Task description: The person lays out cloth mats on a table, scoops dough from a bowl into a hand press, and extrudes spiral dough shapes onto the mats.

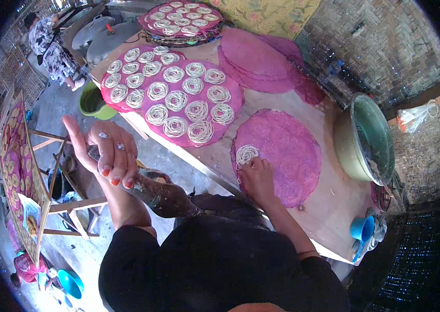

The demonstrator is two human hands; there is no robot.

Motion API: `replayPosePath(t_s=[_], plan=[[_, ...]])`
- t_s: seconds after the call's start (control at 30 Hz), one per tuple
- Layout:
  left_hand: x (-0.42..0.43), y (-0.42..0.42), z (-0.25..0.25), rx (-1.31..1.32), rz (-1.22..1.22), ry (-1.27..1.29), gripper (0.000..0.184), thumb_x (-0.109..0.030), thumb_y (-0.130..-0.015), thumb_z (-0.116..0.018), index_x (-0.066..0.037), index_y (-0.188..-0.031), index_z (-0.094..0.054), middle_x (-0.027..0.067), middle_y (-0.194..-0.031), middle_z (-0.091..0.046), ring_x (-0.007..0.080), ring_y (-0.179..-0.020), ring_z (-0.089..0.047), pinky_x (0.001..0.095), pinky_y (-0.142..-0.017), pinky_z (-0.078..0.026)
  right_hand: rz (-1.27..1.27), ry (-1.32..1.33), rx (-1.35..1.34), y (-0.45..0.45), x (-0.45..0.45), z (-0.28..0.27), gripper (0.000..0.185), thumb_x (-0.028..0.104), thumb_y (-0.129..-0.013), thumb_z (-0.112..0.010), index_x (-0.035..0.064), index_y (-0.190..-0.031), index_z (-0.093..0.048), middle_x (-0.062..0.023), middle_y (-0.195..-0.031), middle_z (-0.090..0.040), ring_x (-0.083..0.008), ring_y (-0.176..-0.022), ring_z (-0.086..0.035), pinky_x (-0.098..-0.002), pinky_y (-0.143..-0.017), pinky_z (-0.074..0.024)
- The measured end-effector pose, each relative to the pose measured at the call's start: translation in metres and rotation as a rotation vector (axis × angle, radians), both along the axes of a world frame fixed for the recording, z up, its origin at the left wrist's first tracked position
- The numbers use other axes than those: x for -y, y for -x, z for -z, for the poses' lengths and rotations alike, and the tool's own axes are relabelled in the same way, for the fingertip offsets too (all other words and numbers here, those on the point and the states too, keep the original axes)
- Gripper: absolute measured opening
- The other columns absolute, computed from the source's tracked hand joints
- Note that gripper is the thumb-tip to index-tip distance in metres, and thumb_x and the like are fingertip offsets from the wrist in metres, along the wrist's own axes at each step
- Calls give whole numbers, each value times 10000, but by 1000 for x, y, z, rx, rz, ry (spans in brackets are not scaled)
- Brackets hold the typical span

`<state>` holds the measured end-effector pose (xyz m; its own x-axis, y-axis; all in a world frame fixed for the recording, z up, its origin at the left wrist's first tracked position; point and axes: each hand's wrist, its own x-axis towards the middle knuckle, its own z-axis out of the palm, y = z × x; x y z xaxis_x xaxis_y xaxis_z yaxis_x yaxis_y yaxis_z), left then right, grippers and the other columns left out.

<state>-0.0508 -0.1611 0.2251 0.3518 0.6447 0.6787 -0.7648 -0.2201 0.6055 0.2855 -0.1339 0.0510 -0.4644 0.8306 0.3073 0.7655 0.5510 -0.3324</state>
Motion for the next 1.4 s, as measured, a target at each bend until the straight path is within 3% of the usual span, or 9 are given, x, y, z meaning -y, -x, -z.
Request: replayPosePath(t_s=[0.2,0.47,0.7,0.77,0.87,1.1,1.2,1.33,1.4], plan=[[-1,-2,-1,34,17,11,869,-676,-881,-75,-41,-535,-558,108,-440,-550,248,-334,-551,265,-273,-353,-23,-10,129,4,-2,0,105,156,-732,-651,100,-820,-660,-106,-882,-528,-298,-852,-497,-432,-721,-383],[-3,8,6,-13,-38,-6,850,-677,-880,-69,-67,-536,-551,102,-441,-554,243,-337,-554,261,-274,-337,123,114,-56,-17,-10,2,157,167,-745,-647,37,-826,-611,-144,-896,-529,-333,-866,-494,-446,-769,-370],[-12,3,7,-7,-19,23,836,-672,-883,-67,-76,-538,-540,106,-443,-555,248,-342,-556,263,-278,-342,-18,80,-46,-32,-11,4,139,119,-725,-637,80,-858,-644,-148,-898,-530,-326,-865,-499,-436,-752,-388],[-18,2,8,-7,32,-10,836,-669,-885,-69,-72,-540,-540,108,-441,-553,253,-345,-556,269,-281,-356,98,71,-179,-40,-19,2,212,16,-726,-583,80,-917,-652,-145,-956,-531,-330,-894,-497,-425,-730,-401],[-23,0,10,-2,63,-27,838,-668,-885,-70,-65,-541,-540,106,-438,-548,258,-348,-557,277,-283,-369,224,35,-77,-41,-34,2,280,-17,-729,-540,84,-961,-658,-162,-985,-519,-339,-901,-498,-426,-747,-404],[-30,-8,10,7,91,-25,837,-675,-882,-78,-63,-543,-537,108,-434,-541,258,-350,-558,283,-286,-381,208,129,-108,-42,-42,15,304,-26,-721,-531,83,-981,-646,-172,-1018,-503,-346,-928,-491,-429,-801,-392],[-30,-12,10,51,41,19,831,-672,-884,-80,-63,-555,-542,111,-432,-538,257,-334,-546,279,-281,-373,211,-12,-129,-44,-42,18,246,29,-732,-545,88,-947,-649,-163,-959,-522,-339,-865,-505,-436,-754,-399],[-46,-18,6,37,-14,78,812,-672,-883,-86,-82,-514,-504,87,-392,-493,241,-297,-512,283,-262,-360,177,51,-164,-48,-43,16,248,39,-743,-551,93,-966,-643,-164,-952,-532,-336,-895,-511,-426,-784,-402],[-59,-33,-2,80,-62,145,742,-670,-888,-140,-121,-510,-466,25,-339,-369,182,-221,-353,279,-232,-296,162,113,-231,-53,-43,7,244,53,-762,-558,99,-986,-642,-166,-960,-540,-327,-928,-518,-418,-806,-403]])
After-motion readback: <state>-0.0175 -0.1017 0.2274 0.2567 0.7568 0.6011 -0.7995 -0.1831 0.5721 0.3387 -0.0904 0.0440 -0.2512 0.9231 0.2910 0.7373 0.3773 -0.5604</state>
